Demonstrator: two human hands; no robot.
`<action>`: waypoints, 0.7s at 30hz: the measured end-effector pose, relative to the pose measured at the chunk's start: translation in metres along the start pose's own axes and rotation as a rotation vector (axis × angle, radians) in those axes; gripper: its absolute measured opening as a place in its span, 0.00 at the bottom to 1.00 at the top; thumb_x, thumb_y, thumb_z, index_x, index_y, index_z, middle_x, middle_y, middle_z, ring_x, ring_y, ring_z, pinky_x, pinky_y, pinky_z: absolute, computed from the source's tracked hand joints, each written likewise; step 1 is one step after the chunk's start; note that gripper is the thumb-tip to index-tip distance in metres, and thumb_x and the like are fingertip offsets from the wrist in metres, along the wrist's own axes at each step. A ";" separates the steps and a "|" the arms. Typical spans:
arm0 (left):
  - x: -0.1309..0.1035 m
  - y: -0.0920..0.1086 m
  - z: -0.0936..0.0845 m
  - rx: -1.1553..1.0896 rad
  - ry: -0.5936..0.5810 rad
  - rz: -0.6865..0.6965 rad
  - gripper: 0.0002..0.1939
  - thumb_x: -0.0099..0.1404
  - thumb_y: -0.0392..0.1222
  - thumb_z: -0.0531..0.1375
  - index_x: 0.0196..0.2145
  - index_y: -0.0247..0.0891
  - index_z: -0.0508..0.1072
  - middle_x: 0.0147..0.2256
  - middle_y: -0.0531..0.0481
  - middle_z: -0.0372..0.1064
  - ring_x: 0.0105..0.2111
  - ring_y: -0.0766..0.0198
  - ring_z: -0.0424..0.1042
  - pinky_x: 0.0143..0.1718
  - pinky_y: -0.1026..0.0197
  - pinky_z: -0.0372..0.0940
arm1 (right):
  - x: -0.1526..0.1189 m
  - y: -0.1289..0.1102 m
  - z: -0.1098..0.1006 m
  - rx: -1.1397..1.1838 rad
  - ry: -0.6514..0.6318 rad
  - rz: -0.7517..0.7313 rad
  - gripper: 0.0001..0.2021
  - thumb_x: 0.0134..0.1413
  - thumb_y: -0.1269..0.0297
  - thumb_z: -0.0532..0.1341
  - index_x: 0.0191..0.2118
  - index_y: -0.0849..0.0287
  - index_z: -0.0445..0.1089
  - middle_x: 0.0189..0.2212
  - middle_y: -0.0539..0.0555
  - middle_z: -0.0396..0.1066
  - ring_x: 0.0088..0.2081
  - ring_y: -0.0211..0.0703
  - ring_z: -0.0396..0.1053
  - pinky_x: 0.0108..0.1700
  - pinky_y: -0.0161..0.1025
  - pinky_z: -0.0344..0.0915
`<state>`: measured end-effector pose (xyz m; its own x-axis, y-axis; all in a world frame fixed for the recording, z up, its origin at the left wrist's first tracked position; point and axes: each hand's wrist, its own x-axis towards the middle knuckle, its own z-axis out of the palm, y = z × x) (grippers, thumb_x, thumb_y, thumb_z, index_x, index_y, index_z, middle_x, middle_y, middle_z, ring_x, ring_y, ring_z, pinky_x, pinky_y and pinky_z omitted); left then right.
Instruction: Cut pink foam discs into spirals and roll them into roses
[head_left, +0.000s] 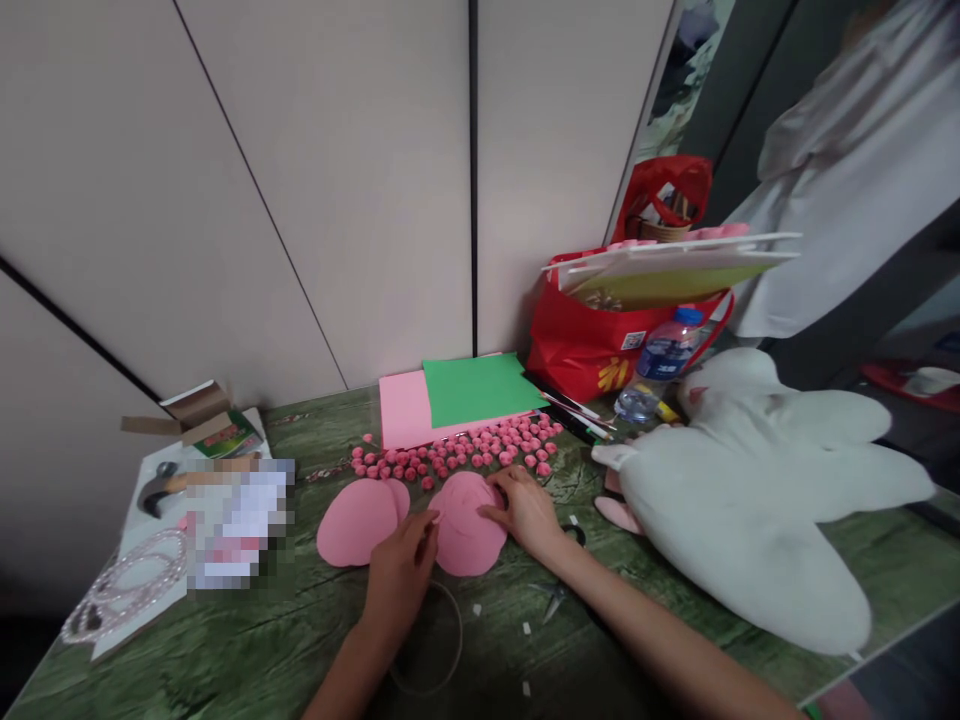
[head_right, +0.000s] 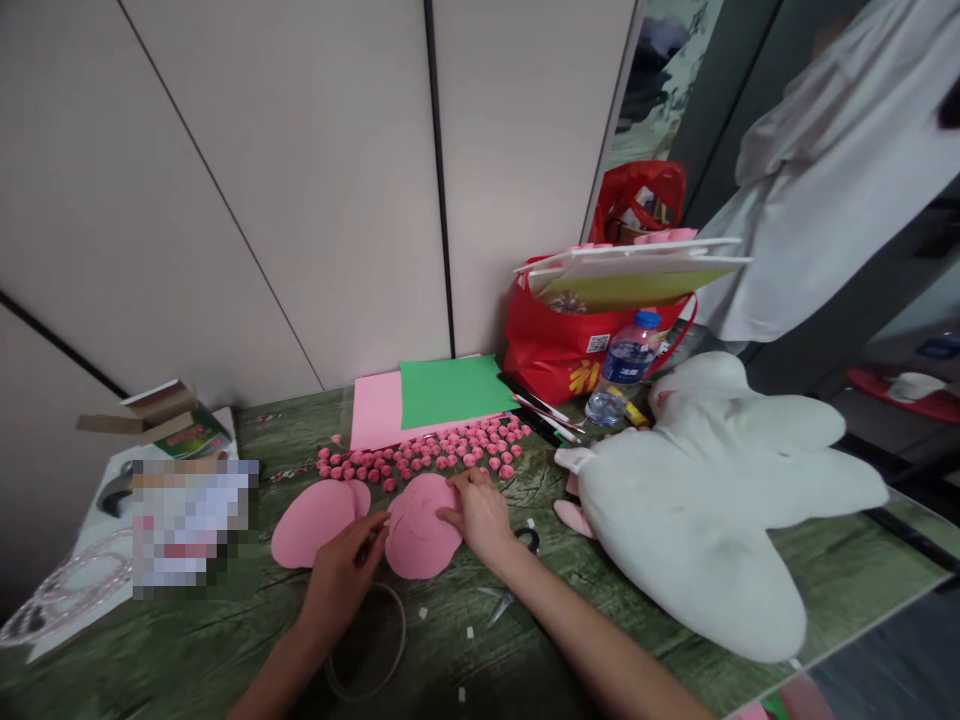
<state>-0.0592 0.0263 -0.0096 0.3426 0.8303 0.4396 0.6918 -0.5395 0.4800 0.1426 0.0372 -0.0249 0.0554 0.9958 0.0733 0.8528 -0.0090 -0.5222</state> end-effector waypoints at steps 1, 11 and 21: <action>0.001 -0.001 0.001 0.001 -0.026 -0.035 0.11 0.60 0.39 0.51 0.38 0.38 0.71 0.32 0.47 0.74 0.28 0.63 0.73 0.29 0.63 0.68 | 0.000 0.000 0.000 0.018 -0.001 -0.004 0.18 0.41 0.61 0.66 0.42 0.56 0.69 0.41 0.55 0.67 0.44 0.47 0.64 0.42 0.37 0.59; 0.017 -0.004 0.012 -0.086 -0.100 -0.139 0.13 0.55 0.36 0.55 0.40 0.37 0.70 0.32 0.47 0.70 0.28 0.63 0.69 0.31 0.59 0.67 | 0.004 -0.002 0.000 0.062 -0.042 0.032 0.18 0.37 0.61 0.68 0.38 0.58 0.70 0.39 0.55 0.68 0.41 0.46 0.66 0.40 0.36 0.59; 0.019 -0.004 0.021 -0.149 -0.157 -0.167 0.22 0.53 0.34 0.56 0.48 0.36 0.64 0.38 0.44 0.68 0.27 0.63 0.69 0.29 0.58 0.66 | 0.002 -0.002 0.002 0.081 -0.024 0.008 0.15 0.37 0.65 0.67 0.36 0.57 0.68 0.36 0.52 0.69 0.39 0.45 0.66 0.38 0.35 0.58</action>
<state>-0.0419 0.0470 -0.0190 0.3339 0.9148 0.2273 0.6500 -0.3981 0.6474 0.1399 0.0399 -0.0258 0.0490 0.9976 0.0492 0.8073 -0.0106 -0.5900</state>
